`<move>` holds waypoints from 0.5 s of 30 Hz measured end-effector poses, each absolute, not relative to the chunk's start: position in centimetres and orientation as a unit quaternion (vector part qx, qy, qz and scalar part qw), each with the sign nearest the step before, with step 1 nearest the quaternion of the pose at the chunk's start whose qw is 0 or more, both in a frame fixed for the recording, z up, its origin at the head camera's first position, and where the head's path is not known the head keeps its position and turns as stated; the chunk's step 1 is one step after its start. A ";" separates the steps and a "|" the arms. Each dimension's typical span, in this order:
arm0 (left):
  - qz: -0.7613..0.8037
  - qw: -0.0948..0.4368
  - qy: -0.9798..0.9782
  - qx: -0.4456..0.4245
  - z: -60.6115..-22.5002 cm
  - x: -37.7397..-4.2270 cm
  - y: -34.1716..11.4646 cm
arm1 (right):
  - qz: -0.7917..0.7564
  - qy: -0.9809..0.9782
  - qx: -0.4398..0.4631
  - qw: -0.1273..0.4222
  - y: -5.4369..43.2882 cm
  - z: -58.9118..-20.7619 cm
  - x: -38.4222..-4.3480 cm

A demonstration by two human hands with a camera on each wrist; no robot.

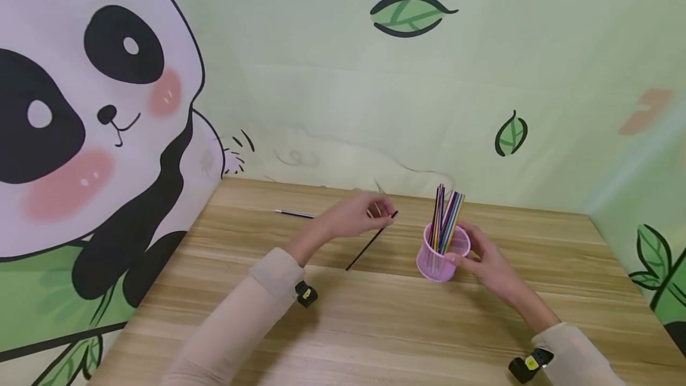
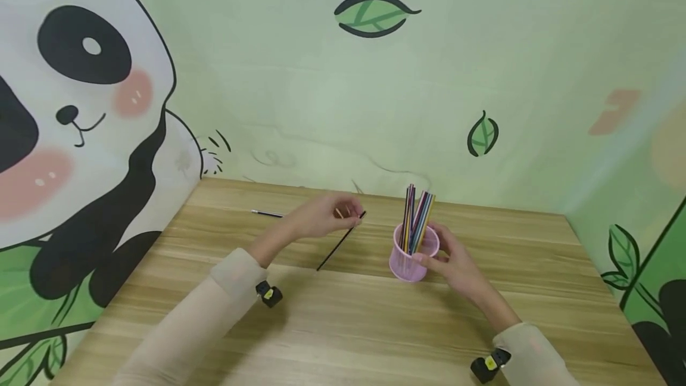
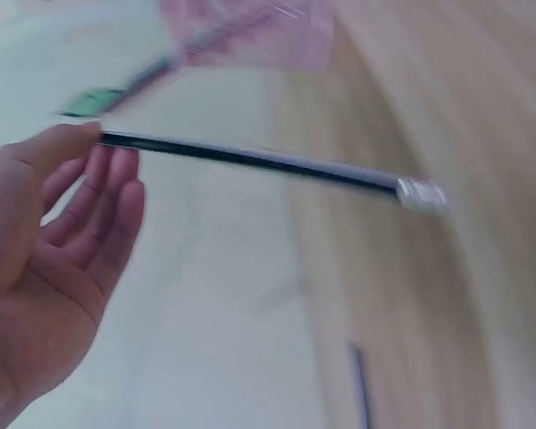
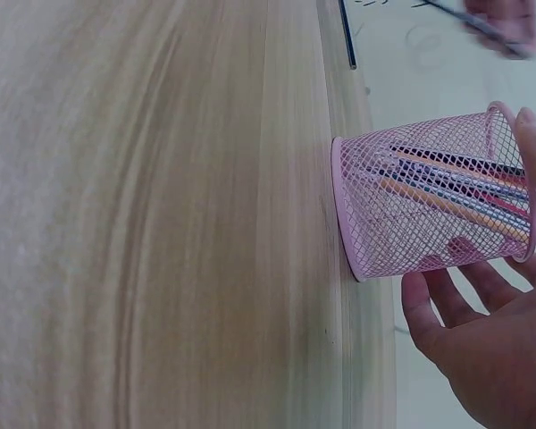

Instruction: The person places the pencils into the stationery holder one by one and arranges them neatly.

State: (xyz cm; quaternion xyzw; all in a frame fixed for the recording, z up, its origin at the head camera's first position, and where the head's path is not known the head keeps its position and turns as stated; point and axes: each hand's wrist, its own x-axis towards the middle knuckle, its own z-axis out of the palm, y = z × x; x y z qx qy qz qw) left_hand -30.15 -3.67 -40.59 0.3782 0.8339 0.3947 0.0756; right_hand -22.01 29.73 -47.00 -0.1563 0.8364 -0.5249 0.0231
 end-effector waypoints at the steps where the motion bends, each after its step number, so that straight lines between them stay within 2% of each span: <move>1: 0.419 0.062 0.821 0.383 -39.8 -29.8 -3.2 | -0.528 0.834 -0.159 0.022 29.7 -47.0 -22.0; 9: 0.589 -0.053 0.706 0.389 -34.7 -27.7 0.9 | -0.540 0.823 -0.175 0.017 29.7 -46.7 -21.7; 15: 0.633 -0.100 0.679 0.358 -34.3 -27.3 3.7 | -0.527 0.833 -0.168 0.024 29.7 -46.9 -22.0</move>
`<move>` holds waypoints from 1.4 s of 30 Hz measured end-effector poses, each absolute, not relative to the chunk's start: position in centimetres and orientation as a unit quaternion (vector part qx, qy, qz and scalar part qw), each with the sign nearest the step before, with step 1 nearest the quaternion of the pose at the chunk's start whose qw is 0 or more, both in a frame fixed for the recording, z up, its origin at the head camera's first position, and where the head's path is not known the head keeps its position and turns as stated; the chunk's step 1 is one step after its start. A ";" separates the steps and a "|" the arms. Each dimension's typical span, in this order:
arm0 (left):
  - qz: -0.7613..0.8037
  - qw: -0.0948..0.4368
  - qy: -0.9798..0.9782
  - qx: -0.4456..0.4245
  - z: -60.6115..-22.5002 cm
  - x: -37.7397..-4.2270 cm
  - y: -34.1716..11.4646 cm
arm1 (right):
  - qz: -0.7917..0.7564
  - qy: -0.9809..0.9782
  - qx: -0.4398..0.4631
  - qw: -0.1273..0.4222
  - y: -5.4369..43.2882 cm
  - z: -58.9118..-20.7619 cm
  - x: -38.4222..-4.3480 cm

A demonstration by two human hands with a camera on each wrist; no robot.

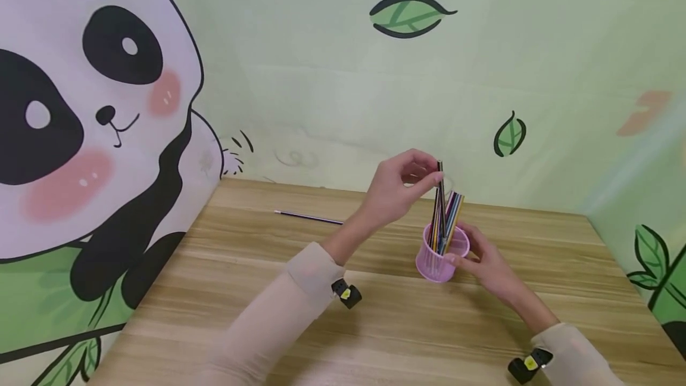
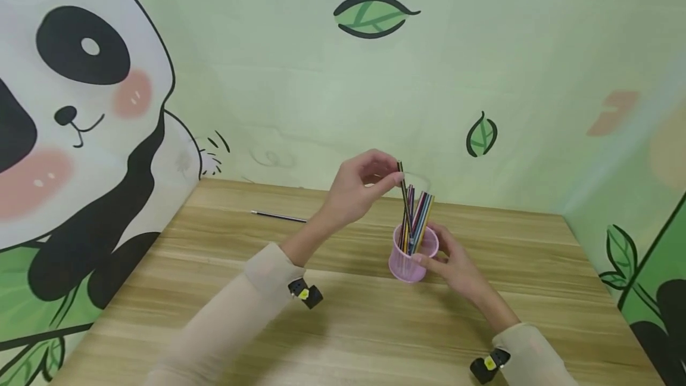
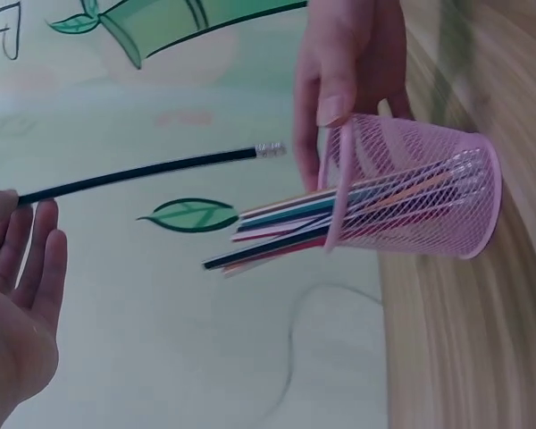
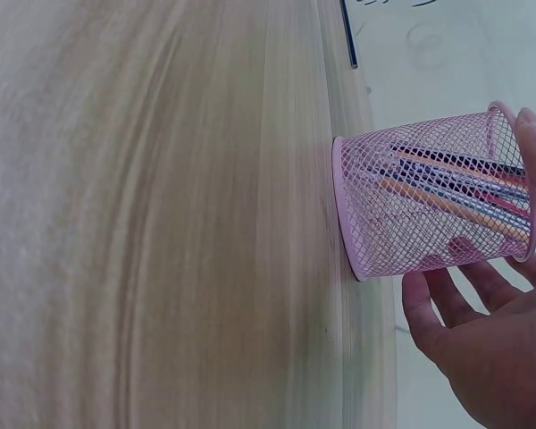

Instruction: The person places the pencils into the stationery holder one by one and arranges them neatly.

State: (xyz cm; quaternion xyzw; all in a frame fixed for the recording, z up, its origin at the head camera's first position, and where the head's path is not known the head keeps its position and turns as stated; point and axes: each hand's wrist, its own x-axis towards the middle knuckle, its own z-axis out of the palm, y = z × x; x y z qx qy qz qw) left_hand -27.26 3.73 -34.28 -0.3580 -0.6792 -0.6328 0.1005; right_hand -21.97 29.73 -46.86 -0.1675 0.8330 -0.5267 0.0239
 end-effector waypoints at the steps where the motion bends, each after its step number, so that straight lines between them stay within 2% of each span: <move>1: -0.631 0.102 -0.684 -0.351 -34.5 -27.3 4.1 | -0.526 0.834 -0.166 0.024 29.7 -46.9 -22.0; 15: -0.569 0.056 -0.762 -0.304 -40.7 -28.0 6.6 | -0.528 0.833 -0.167 0.024 29.7 -47.0 -22.0; 20: -0.523 0.032 -0.790 -0.319 -41.8 -28.3 6.2 | -0.529 0.831 -0.170 0.026 29.6 -47.1 -22.0; 30: -0.448 -0.012 -0.830 -0.333 -44.3 -29.5 3.3 | -0.533 0.829 -0.171 0.006 30.0 -47.2 -21.8; 42: -0.310 -0.014 -0.924 -0.224 -46.1 -31.9 -4.5 | -0.525 0.835 -0.164 0.019 29.8 -47.1 -21.9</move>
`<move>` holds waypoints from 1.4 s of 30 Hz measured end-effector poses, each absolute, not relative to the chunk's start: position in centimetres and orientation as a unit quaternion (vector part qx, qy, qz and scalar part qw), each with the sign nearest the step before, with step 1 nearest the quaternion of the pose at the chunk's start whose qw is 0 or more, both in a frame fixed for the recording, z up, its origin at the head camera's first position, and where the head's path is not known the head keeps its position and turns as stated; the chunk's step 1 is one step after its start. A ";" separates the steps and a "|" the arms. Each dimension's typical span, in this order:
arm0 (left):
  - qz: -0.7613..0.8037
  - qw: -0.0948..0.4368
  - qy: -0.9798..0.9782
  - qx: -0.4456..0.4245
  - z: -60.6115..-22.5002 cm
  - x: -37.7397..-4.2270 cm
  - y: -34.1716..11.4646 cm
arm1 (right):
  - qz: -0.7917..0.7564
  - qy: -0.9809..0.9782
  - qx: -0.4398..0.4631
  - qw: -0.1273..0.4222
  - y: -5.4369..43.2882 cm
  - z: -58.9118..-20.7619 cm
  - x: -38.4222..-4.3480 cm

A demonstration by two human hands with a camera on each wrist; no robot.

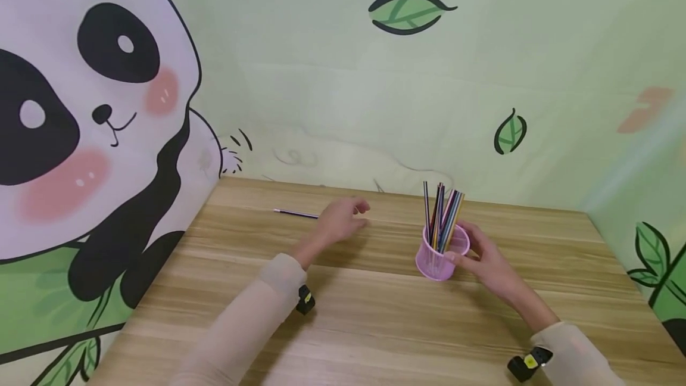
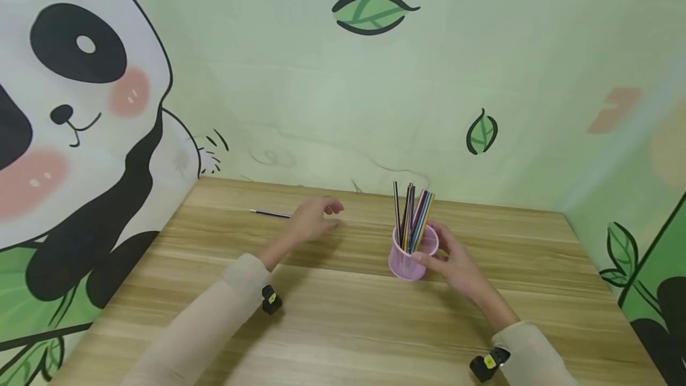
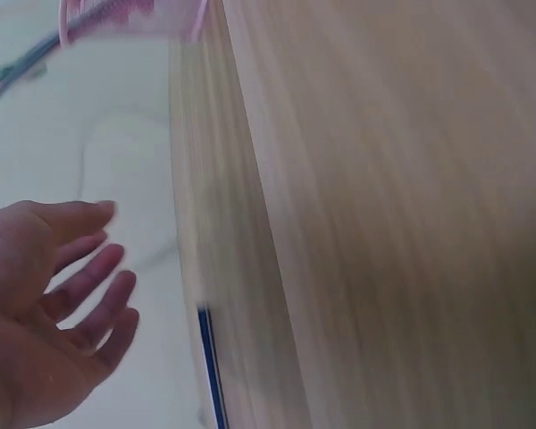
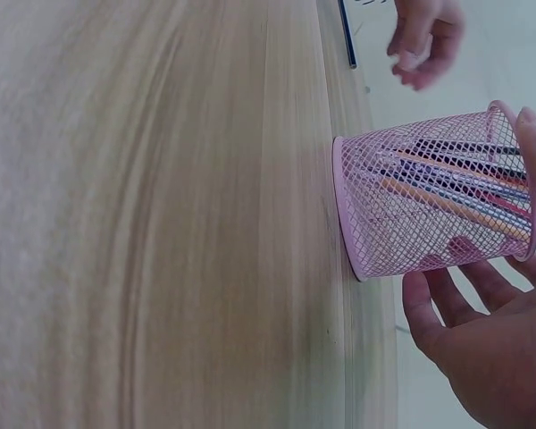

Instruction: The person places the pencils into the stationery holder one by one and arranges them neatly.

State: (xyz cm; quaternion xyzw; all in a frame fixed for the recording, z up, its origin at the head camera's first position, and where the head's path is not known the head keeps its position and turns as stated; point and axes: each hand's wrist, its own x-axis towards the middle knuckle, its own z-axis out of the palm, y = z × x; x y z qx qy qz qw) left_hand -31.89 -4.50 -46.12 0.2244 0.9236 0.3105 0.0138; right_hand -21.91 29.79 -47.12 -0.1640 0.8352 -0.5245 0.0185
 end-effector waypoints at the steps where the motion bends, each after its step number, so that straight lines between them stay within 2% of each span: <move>1: 0.298 0.019 0.930 0.216 -46.1 -32.0 -5.3 | -0.526 0.834 -0.166 0.017 29.8 -47.1 -21.9; 12: 0.208 0.042 0.959 0.189 -48.0 -33.2 -9.7 | -0.522 0.837 -0.160 0.022 29.8 -47.0 -22.0; 23: 0.247 0.105 0.938 0.220 -47.5 -32.8 -9.8 | -0.525 0.836 -0.161 0.019 29.6 -47.1 -22.0; 27: 0.273 0.104 0.919 0.264 -45.9 -32.2 -8.3 | -0.523 0.837 -0.158 0.021 29.6 -47.1 -22.0; 30: 0.313 0.089 0.894 0.307 -43.6 -31.6 -6.4 | -0.524 0.837 -0.155 0.023 29.7 -47.1 -21.9; 36: 0.442 0.018 0.808 0.390 -37.4 -30.0 -2.9 | -0.527 0.835 -0.154 0.032 29.7 -47.2 -22.0; 42: 0.537 -0.059 0.735 0.410 -33.3 -28.2 0.0 | -0.531 0.833 -0.154 0.033 29.6 -47.0 -21.9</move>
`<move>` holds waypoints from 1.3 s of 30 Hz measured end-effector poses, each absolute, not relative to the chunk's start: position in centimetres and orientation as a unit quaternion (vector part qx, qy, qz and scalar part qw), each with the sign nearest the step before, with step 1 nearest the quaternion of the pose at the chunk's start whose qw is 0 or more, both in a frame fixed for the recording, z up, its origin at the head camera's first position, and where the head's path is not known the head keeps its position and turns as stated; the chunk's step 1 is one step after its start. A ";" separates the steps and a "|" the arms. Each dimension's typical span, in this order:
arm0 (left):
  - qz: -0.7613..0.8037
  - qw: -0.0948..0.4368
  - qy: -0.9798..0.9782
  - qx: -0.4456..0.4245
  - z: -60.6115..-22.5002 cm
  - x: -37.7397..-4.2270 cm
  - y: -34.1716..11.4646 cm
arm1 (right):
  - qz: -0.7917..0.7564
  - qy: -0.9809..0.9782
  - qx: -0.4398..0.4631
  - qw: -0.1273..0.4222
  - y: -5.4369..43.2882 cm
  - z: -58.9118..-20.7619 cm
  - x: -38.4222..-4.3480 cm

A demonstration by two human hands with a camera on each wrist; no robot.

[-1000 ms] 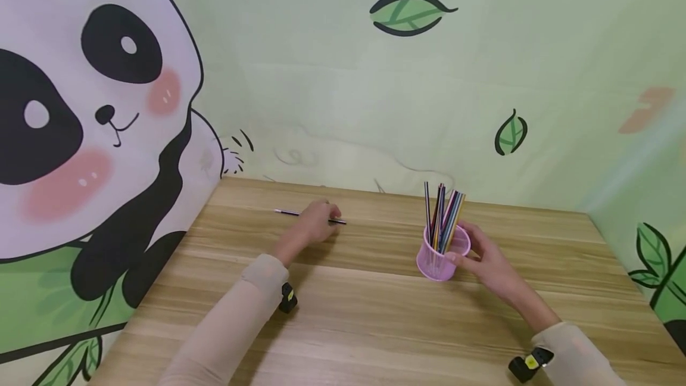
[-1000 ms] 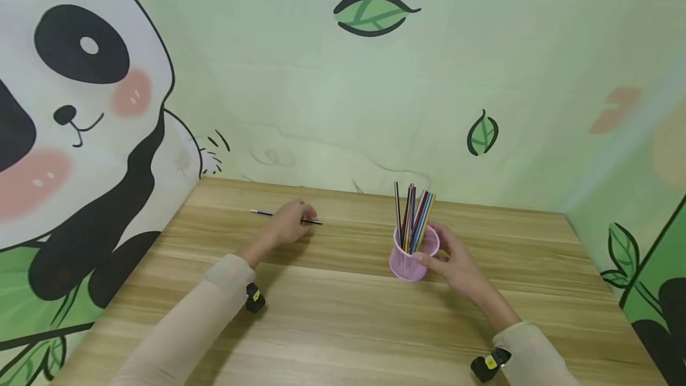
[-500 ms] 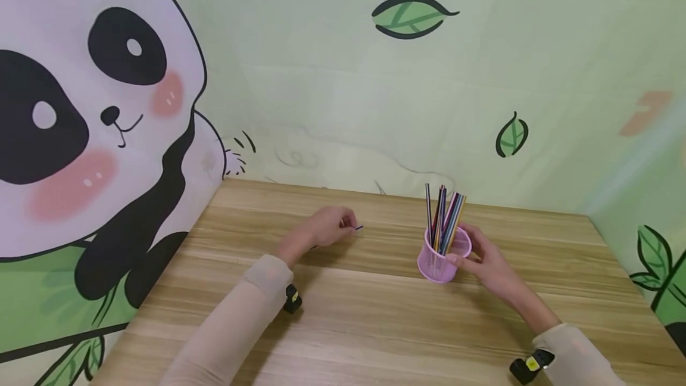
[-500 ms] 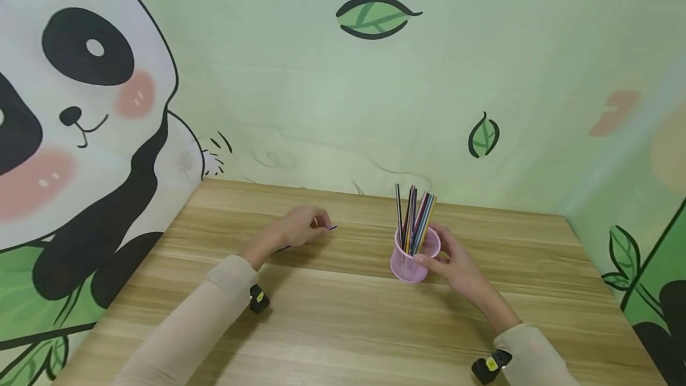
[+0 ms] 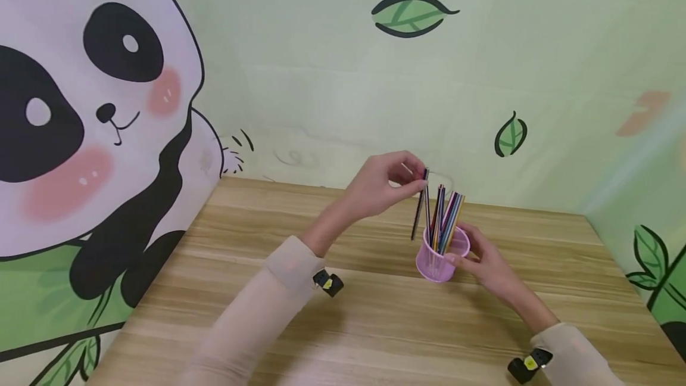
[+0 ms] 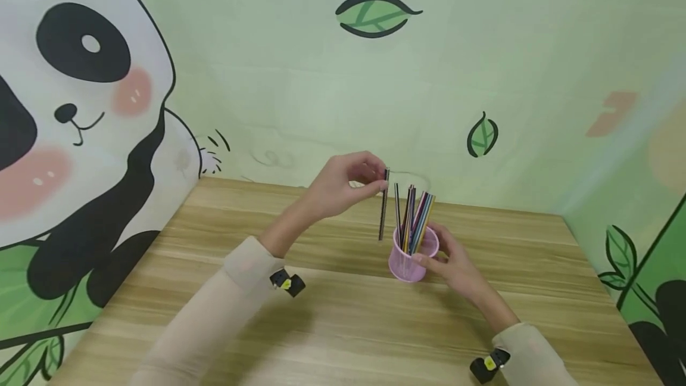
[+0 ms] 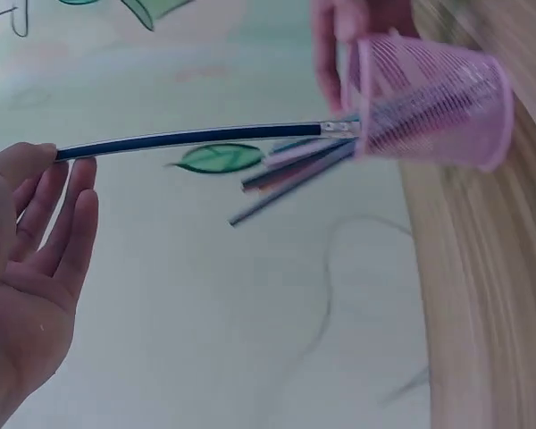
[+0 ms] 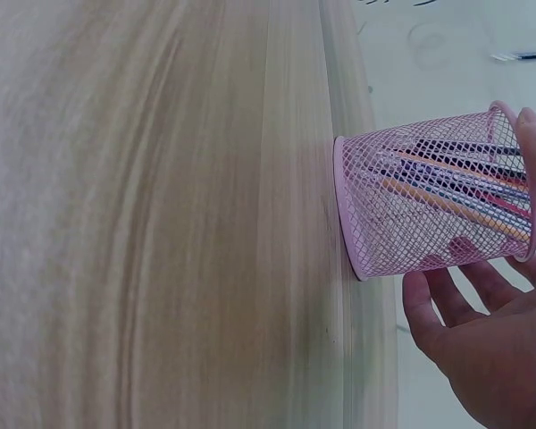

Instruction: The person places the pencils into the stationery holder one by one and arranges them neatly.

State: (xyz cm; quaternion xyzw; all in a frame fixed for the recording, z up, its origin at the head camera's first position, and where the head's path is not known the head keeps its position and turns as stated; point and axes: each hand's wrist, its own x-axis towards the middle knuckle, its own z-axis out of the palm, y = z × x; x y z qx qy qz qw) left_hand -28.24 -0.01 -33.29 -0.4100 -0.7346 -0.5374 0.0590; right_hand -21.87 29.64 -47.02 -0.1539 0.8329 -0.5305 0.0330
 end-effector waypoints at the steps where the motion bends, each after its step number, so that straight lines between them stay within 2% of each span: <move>1: -0.550 0.068 -0.725 -0.409 -32.9 -28.1 0.5 | -0.530 0.833 -0.154 0.033 29.7 -47.0 -21.8; 7: -0.617 0.076 -0.692 -0.368 -32.8 -27.8 3.3 | -0.526 0.836 -0.155 0.030 29.8 -46.8 -21.8; 17: -0.575 0.053 -0.756 -0.307 -38.6 -28.2 6.7 | -0.527 0.835 -0.155 0.035 29.9 -46.7 -21.7; 24: -0.552 0.053 -0.777 -0.296 -40.2 -28.7 7.5 | -0.527 0.835 -0.154 0.033 30.2 -46.5 -21.5; 30: -0.469 0.059 -0.825 -0.308 -40.9 -28.9 7.0 | -0.525 0.835 -0.160 0.034 29.8 -46.7 -21.6; 39: -0.442 0.063 -0.833 -0.327 -41.6 -28.3 2.9 | -0.527 0.833 -0.166 0.026 29.1 -46.4 -21.9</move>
